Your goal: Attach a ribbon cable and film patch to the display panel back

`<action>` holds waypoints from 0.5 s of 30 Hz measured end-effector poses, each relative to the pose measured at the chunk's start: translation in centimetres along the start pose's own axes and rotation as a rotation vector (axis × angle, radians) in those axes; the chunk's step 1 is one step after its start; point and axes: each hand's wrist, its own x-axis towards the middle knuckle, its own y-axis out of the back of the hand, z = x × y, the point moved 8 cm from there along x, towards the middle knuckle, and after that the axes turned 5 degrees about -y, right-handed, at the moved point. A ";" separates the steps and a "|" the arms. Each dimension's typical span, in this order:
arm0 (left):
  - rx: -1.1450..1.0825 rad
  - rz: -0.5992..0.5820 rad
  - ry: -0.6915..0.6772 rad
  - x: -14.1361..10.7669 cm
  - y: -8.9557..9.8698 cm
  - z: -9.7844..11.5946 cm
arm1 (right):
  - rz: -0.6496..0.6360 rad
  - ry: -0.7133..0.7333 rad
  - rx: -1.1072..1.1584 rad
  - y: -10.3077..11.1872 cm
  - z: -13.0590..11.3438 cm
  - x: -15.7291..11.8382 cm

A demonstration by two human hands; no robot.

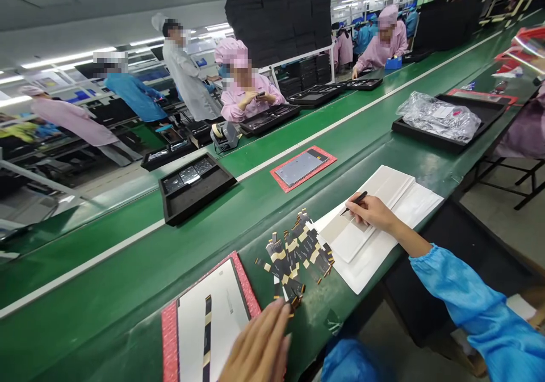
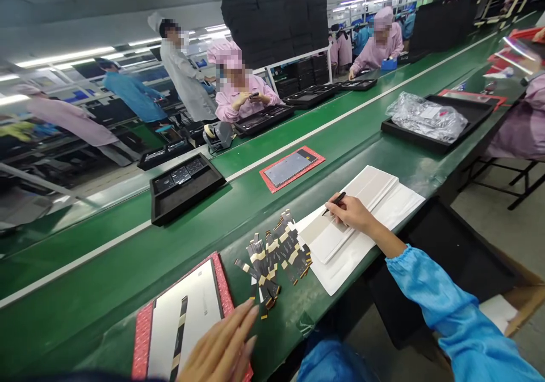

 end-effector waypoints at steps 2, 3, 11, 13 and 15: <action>0.024 -0.128 -0.128 2.9 -3.6 2.4 | -0.012 0.003 0.004 0.0 -0.5 -0.2; 0.041 -0.165 -0.169 4.4 -5.1 3.5 | -0.016 0.010 0.010 0.0 -0.8 -0.3; -0.009 -0.263 -0.279 9.0 -11.8 7.0 | -0.030 0.073 -0.002 0.0 -1.6 -0.5; 0.005 -0.269 -0.275 8.6 -12.3 6.8 | -0.035 0.081 -0.036 -0.1 -1.7 -0.5; 0.026 -0.264 -0.275 8.5 -12.3 6.8 | -0.049 0.091 -0.070 -0.2 -1.7 -0.6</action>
